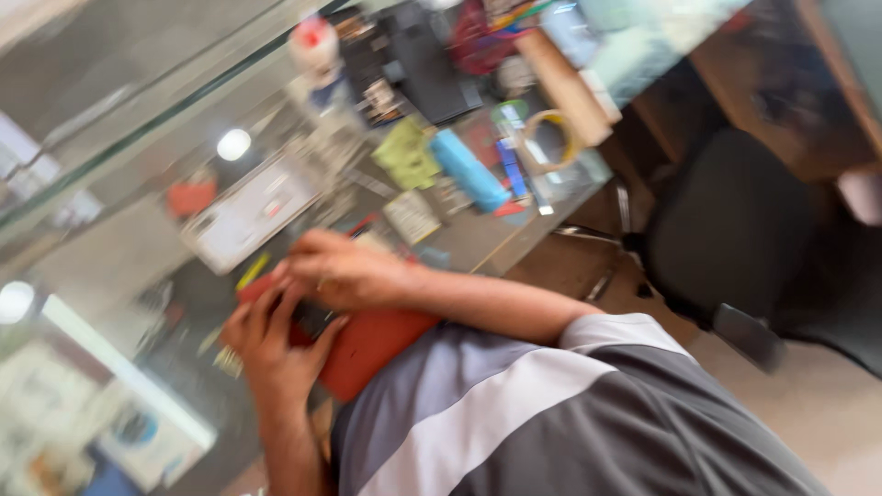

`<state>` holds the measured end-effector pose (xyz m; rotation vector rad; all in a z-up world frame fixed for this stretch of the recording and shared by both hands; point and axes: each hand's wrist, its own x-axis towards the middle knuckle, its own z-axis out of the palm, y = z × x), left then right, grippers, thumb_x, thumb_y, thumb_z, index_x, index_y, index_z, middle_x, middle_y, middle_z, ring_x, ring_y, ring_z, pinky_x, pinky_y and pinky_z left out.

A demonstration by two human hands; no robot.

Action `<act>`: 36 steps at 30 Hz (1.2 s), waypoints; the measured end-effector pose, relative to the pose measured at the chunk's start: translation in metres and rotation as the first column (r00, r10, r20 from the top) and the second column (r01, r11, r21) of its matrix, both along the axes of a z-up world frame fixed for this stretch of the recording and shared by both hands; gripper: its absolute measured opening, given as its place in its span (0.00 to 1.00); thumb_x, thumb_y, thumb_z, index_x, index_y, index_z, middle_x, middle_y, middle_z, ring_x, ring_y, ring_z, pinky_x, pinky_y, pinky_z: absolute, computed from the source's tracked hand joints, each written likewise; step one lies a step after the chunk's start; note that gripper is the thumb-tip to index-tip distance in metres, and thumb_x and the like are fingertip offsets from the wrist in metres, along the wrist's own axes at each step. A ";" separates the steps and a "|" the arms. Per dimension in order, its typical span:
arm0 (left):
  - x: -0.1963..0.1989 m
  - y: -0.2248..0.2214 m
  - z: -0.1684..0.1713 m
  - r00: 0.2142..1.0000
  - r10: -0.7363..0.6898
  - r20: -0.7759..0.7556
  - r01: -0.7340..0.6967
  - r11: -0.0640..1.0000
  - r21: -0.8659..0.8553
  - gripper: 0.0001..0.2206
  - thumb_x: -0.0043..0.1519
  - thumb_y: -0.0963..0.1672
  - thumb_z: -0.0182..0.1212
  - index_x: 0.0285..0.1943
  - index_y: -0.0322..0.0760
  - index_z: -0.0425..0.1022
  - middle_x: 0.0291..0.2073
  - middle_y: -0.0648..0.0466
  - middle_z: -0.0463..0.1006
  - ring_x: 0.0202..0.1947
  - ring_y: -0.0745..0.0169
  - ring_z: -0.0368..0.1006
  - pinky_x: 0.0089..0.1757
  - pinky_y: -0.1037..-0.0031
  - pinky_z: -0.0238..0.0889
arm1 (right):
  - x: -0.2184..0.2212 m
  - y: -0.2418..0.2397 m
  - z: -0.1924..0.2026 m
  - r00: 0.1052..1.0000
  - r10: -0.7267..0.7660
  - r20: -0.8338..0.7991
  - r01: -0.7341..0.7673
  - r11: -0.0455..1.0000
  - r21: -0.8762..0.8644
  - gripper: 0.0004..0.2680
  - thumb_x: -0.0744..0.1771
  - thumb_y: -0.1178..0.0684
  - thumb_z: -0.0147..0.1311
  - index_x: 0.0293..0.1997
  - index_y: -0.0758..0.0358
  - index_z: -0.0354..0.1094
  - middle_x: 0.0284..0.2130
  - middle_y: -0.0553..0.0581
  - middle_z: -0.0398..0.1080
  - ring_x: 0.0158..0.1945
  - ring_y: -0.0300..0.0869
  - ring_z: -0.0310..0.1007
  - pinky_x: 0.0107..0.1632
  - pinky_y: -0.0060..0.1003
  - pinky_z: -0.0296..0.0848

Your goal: The person disassembles a smartphone by prying open the back cover and removing the battery. They use a metal prying tool to separate the casing and a screwdriver to remove screws from the internal components.

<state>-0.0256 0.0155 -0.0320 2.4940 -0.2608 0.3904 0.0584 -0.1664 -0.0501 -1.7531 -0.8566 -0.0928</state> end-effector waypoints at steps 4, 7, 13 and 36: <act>0.002 -0.001 0.011 1.000 -0.001 -0.019 0.000 0.998 -0.060 0.31 0.46 0.56 0.79 0.55 0.40 0.79 0.56 0.54 0.76 0.57 0.45 0.66 0.59 0.54 0.57 | 0.004 -0.011 -0.033 0.820 0.325 -0.472 -0.180 0.928 0.326 0.19 0.68 0.71 0.55 0.65 0.63 0.61 0.52 0.61 0.72 0.51 0.47 0.69 0.58 0.44 0.73; 0.004 0.000 0.021 1.000 0.012 -0.008 -0.013 0.993 -0.116 0.26 0.51 0.52 0.78 0.55 0.37 0.78 0.56 0.54 0.76 0.56 0.48 0.67 0.55 0.55 0.57 | 0.002 -0.012 -0.029 0.924 0.250 -0.289 -0.151 0.934 0.323 0.22 0.70 0.76 0.43 0.68 0.58 0.46 0.53 0.65 0.70 0.59 0.50 0.76 0.63 0.45 0.77; 0.013 -0.009 0.026 0.996 0.076 0.054 -0.070 0.992 -0.109 0.11 0.60 0.43 0.72 0.49 0.38 0.80 0.46 0.58 0.76 0.51 0.54 0.70 0.51 0.60 0.60 | 0.008 -0.018 0.009 0.946 0.205 -0.252 -0.121 0.942 0.312 0.25 0.72 0.76 0.40 0.72 0.52 0.37 0.51 0.69 0.69 0.55 0.50 0.76 0.63 0.47 0.77; 0.076 -0.020 -0.004 0.989 0.036 -0.143 0.014 0.942 0.337 0.07 0.57 0.45 0.64 0.35 0.35 0.75 0.31 0.52 0.75 0.38 0.56 0.71 0.42 0.64 0.66 | 0.012 -0.064 0.032 0.957 0.052 -0.284 0.050 0.938 0.343 0.23 0.75 0.69 0.47 0.72 0.50 0.33 0.47 0.67 0.71 0.53 0.50 0.80 0.61 0.46 0.81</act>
